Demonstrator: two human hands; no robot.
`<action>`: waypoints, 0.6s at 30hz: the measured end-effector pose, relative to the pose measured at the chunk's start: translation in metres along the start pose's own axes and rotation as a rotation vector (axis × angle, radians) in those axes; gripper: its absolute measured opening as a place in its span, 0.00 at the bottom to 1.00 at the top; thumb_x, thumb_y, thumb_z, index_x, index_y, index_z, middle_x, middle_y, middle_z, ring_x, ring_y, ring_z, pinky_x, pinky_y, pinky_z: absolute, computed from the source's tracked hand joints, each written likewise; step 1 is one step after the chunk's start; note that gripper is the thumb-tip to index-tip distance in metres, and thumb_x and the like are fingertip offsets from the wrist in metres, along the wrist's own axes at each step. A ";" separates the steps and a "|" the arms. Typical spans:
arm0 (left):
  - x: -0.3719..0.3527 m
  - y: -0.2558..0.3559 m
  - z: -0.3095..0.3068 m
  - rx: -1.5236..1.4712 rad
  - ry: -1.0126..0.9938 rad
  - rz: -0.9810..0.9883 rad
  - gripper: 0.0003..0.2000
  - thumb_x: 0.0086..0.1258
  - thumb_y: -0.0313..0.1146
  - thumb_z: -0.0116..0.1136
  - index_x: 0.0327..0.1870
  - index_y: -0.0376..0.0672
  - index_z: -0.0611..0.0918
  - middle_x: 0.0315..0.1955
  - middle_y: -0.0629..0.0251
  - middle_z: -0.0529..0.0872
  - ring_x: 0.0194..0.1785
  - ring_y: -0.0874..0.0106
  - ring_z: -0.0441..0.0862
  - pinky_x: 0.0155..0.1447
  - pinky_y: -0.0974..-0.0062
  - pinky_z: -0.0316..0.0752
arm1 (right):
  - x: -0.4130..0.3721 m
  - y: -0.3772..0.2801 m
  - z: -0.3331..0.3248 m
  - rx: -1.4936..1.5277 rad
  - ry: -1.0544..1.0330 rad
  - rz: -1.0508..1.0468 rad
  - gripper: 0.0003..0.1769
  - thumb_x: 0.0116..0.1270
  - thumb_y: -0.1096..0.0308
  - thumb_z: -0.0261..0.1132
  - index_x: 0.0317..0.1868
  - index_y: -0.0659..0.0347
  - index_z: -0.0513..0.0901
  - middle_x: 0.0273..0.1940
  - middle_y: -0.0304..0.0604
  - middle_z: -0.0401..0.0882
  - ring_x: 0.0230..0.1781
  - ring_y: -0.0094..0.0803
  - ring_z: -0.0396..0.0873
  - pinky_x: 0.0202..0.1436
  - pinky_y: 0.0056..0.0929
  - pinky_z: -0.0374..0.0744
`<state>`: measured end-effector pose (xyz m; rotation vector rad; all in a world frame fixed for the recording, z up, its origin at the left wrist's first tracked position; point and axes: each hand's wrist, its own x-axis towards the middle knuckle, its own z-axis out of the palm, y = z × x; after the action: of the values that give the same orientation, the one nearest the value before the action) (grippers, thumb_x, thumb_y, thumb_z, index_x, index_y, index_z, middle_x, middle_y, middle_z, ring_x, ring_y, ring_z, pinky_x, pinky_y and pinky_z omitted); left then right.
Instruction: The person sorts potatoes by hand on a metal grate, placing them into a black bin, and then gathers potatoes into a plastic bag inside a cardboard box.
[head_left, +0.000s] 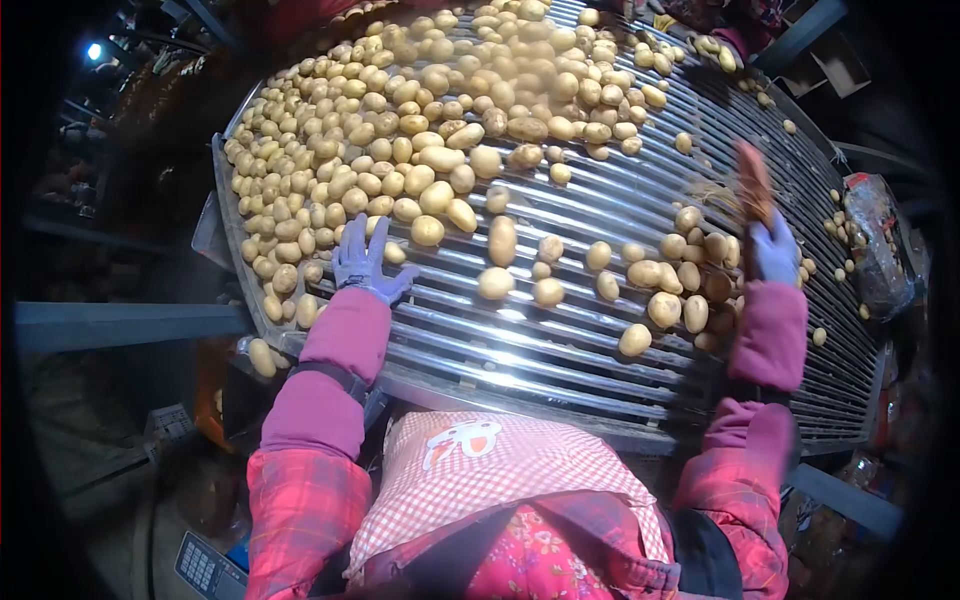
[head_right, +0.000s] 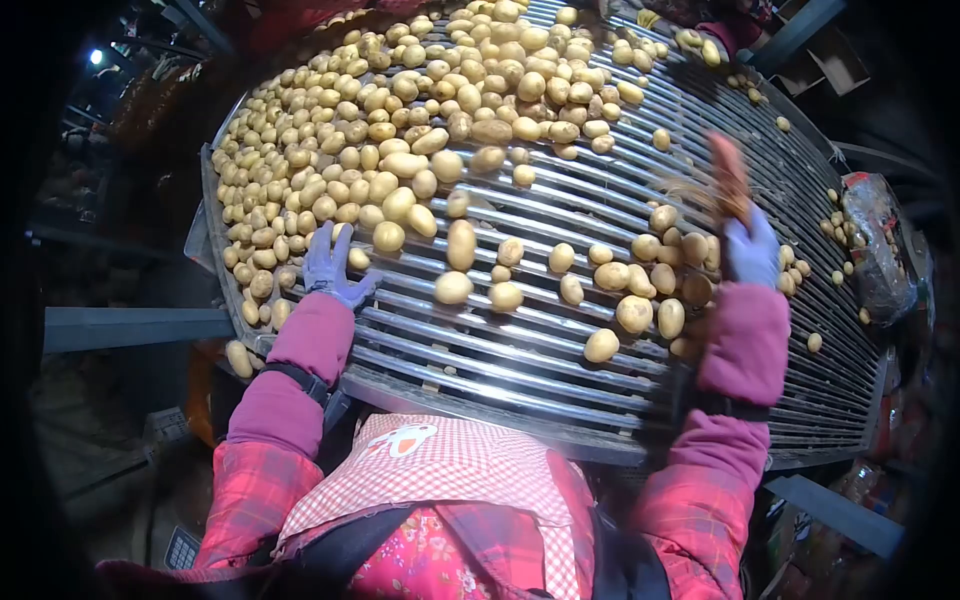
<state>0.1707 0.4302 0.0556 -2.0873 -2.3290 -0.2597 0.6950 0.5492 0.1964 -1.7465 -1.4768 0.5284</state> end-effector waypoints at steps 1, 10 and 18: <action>0.000 0.000 0.001 0.003 -0.013 -0.017 0.47 0.42 0.55 0.71 0.69 0.53 0.65 0.68 0.52 0.59 0.70 0.52 0.56 0.68 0.50 0.56 | 0.007 0.046 -0.046 -0.285 -0.016 0.071 0.19 0.66 0.64 0.55 0.54 0.61 0.77 0.44 0.46 0.83 0.43 0.37 0.80 0.49 0.32 0.75; 0.000 -0.006 0.013 -0.069 0.116 0.106 0.45 0.42 0.51 0.70 0.67 0.50 0.67 0.67 0.50 0.61 0.69 0.51 0.58 0.67 0.49 0.56 | -0.078 0.167 -0.049 -0.523 -0.065 0.459 0.23 0.63 0.49 0.59 0.51 0.56 0.78 0.47 0.54 0.80 0.48 0.48 0.79 0.52 0.42 0.75; 0.003 -0.010 0.025 -0.041 0.189 0.193 0.45 0.45 0.51 0.69 0.67 0.49 0.66 0.66 0.47 0.61 0.69 0.49 0.59 0.68 0.52 0.57 | -0.120 -0.019 0.093 -0.374 -0.496 0.139 0.22 0.60 0.51 0.58 0.51 0.50 0.79 0.44 0.50 0.81 0.45 0.47 0.80 0.50 0.42 0.77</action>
<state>0.1632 0.4350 0.0302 -2.1789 -2.0190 -0.4814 0.5857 0.4624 0.1346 -2.1213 -1.8979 0.8468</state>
